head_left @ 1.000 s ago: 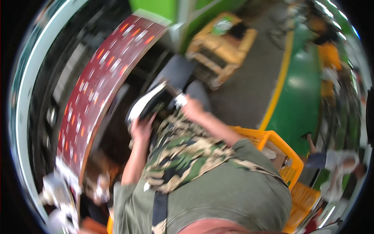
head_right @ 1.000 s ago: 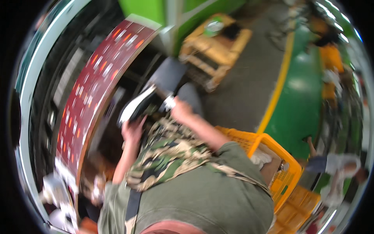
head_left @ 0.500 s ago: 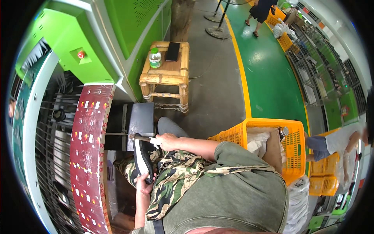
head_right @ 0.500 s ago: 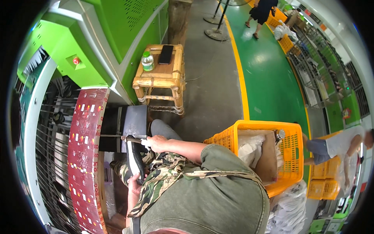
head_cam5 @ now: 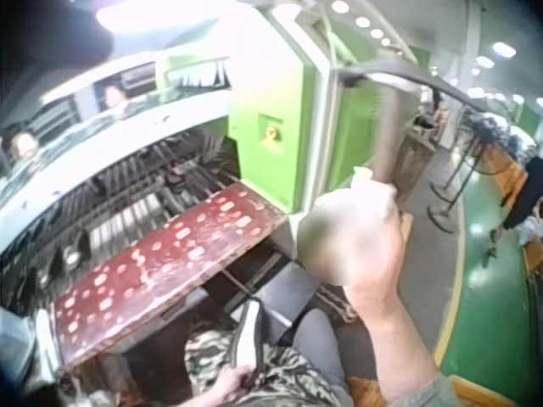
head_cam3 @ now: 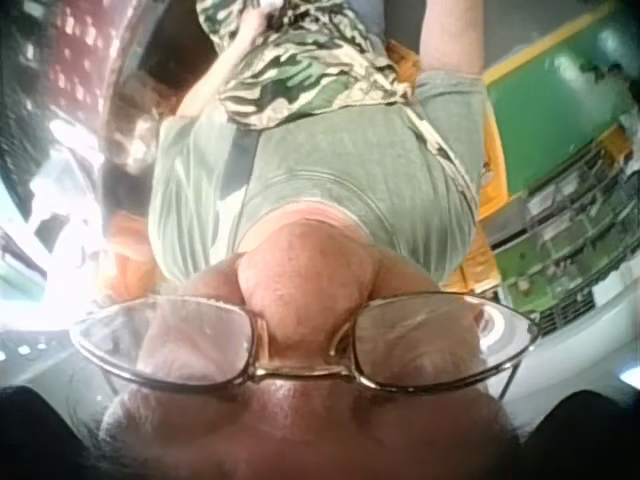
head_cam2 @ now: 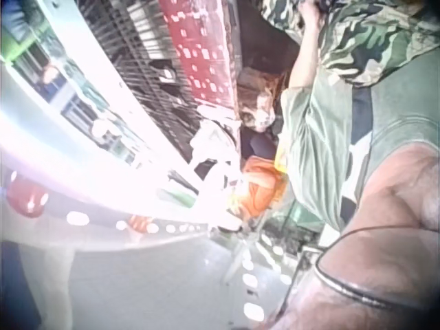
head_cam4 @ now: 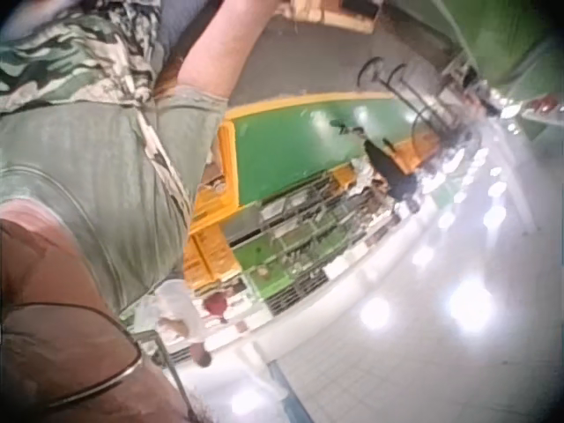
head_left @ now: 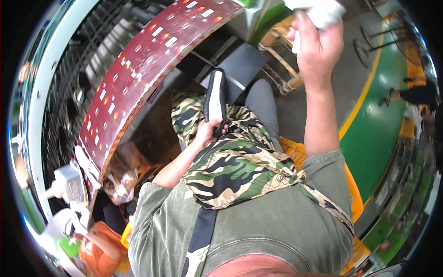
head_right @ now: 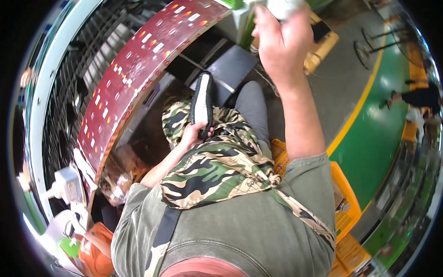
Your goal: The person is using a hammer to secure and shape the sole of a shoe while it is on a shoe last.
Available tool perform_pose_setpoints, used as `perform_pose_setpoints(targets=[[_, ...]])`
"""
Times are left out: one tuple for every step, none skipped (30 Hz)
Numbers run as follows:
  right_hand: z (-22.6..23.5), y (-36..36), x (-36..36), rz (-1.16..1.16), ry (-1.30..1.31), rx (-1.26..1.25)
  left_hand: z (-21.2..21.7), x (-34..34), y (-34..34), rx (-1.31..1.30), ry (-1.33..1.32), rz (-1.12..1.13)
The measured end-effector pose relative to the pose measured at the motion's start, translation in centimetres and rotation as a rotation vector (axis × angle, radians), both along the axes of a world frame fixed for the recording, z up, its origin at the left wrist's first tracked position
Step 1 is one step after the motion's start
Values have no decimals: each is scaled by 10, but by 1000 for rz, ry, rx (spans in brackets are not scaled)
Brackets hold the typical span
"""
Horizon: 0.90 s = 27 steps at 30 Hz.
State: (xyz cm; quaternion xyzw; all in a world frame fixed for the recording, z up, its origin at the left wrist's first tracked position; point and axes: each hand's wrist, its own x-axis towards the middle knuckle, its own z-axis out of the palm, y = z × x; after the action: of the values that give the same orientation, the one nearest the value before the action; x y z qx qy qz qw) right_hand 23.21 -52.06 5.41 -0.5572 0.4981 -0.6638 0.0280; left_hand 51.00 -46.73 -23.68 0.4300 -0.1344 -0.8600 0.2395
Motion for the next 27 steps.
perform_pose_setpoints(targets=[[-11,0,13,64,-65,-44,11,-2,0,-10,-22,-1],[-54,-5,26,83,-231,-170,8,0,3,5,-21,7],[-103,5,33,125,-212,14,4,0,3,19,-16,21],[-168,11,31,-119,332,112,6,-2,-1,18,-12,32],[-214,36,50,-26,184,771,8,-1,-1,-7,-46,18],[-241,42,52,96,452,1404,10,-1,0,-35,-80,-11],[-253,53,53,70,463,1317,10,0,2,-34,-78,-7],[-236,48,48,204,194,1389,6,2,3,-53,-117,-4],[-205,42,37,325,-89,1446,2,0,1,-71,-156,-14],[-185,39,28,292,60,1251,-7,3,2,-92,-147,-27],[-161,33,17,250,201,1050,-5,3,2,-77,-107,-15],[-121,25,11,181,269,837,-10,4,1,-85,-97,-10],[-77,20,6,161,174,780,-14,6,3,-89,-86,-9],[-36,17,2,156,48,626,-11,5,4,-86,-82,-15],[-6,14,1,152,-79,464,-6,4,3,-80,-102,-23],[16,8,0,113,-56,242,-2,2,2,-73,-123,-30],[25,3,0,79,-31,21,-1,2,2,-72,-123,-31],[23,-2,3,52,-67,-122,0,2,3,-78,-112,-26],[18,-7,7,25,-102,-264,1,1,4,-83,-101,-21],[-14,-9,11,-12,-124,-295,0,3,5,-82,-102,-18],[-64,1,15,25,-9,-123,-1,2,5,-88,-126,-27],[-135,12,21,46,-69,96,0,0,3,-93,-142,-42],[-192,26,36,-125,230,310,0,0,4,-90,-143,-40],[-209,52,50,-45,561,1017,-1,3,8,-114,-157,-45],[-244,64,49,223,-131,1378,1,1,6,-149,-167,-65],[-283,72,30,156,-17,1260,5,1,6,-132,-130,-59],[-265,65,20,226,-117,1234,1,2,4,-112,-98,-27]])
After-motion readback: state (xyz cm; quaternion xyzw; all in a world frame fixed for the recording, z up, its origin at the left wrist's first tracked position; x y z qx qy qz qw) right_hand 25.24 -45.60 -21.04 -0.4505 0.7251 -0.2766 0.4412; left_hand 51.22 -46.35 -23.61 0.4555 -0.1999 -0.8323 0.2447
